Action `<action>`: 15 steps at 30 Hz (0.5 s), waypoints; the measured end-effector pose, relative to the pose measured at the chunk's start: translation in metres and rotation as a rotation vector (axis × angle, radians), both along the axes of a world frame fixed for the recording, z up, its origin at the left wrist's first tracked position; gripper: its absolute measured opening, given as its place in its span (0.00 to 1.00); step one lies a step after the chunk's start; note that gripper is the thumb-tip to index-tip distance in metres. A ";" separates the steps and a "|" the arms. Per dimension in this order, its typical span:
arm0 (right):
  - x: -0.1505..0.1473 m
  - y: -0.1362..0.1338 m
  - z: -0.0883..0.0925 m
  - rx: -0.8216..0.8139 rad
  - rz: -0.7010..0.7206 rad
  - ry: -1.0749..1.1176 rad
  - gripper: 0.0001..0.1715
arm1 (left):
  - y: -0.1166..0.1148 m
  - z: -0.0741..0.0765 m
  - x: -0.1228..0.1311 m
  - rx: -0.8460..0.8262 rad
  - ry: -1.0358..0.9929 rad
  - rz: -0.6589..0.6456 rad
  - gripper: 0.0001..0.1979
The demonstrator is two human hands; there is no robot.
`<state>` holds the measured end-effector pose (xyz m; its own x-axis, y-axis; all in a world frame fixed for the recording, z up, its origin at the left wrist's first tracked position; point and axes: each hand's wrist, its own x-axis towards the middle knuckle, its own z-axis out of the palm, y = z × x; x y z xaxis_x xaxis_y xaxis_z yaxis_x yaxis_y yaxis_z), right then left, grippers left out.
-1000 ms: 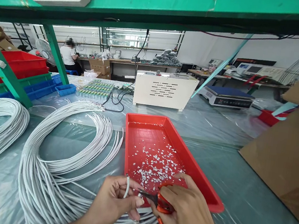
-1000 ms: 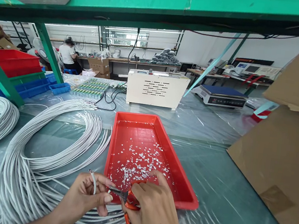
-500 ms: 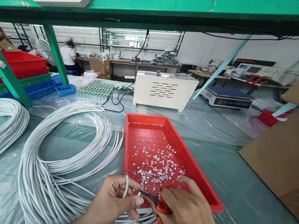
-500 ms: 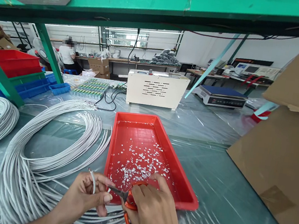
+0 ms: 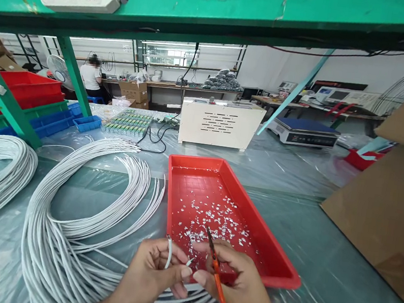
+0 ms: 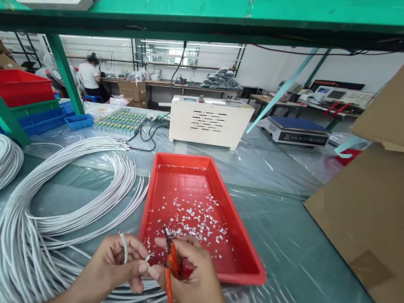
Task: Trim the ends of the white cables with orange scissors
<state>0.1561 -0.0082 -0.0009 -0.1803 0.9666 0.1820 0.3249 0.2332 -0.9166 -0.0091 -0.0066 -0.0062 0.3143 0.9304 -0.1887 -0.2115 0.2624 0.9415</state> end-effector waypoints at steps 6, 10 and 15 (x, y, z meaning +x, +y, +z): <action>-0.004 0.000 0.000 0.153 0.037 -0.013 0.09 | 0.000 -0.002 -0.002 -0.004 0.073 -0.089 0.14; -0.004 -0.001 0.007 0.075 -0.015 -0.012 0.12 | 0.000 0.002 -0.004 0.041 0.180 -0.137 0.15; 0.000 -0.004 0.012 -0.176 0.136 0.175 0.15 | -0.003 0.011 -0.005 0.199 0.252 -0.183 0.13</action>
